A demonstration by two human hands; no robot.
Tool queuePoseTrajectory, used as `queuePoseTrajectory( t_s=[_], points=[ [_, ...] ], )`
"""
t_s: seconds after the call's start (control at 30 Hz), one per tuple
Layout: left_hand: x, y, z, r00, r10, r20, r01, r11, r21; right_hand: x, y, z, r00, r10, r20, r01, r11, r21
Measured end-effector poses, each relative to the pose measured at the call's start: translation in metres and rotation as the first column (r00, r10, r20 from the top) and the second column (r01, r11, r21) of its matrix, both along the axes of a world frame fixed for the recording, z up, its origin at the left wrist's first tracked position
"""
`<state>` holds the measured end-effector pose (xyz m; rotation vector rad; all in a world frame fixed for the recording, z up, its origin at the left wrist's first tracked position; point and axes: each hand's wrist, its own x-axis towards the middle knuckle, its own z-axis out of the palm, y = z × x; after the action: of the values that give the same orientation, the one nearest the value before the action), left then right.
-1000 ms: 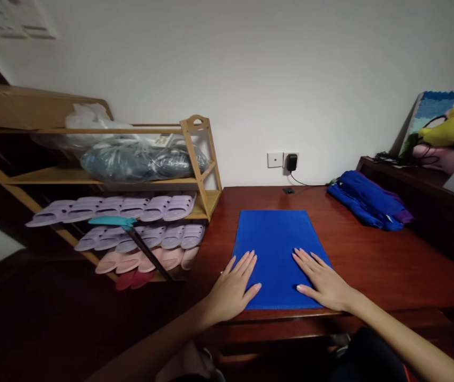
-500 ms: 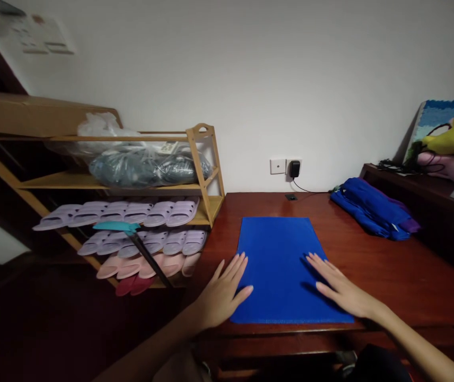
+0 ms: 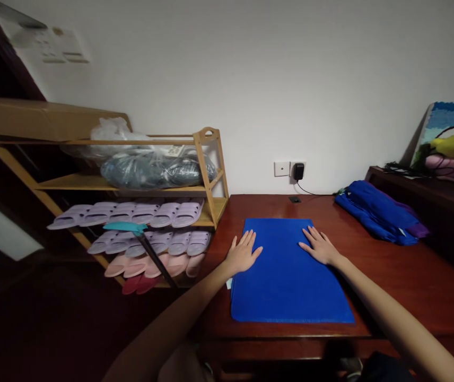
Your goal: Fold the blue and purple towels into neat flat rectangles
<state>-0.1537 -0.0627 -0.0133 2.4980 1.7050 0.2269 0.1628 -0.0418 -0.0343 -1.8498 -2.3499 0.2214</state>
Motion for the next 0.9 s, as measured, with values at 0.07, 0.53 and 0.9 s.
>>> queuePoseTrajectory(
  t_s=[0.07, 0.53, 0.9],
  points=[
    [-0.004, 0.004, 0.000, 1.000, 0.009, -0.001, -0.009, 1.000, -0.005, -0.003, 0.004, 0.003, 1.000, 0.000, -0.002, 0.000, 1.000, -0.003],
    [-0.046, 0.024, 0.002, 0.999, 0.041, -0.007, -0.041, 0.999, -0.008, -0.037, 0.037, 0.006, 0.999, 0.029, -0.013, -0.029, 1.000, -0.008],
    [-0.120, -0.070, -0.008, 0.996, 0.078, -0.042, -0.071, 0.988, 0.137, -0.034, 0.042, -0.004, 1.000, 0.030, 0.000, -0.030, 0.999, 0.019]
  ],
)
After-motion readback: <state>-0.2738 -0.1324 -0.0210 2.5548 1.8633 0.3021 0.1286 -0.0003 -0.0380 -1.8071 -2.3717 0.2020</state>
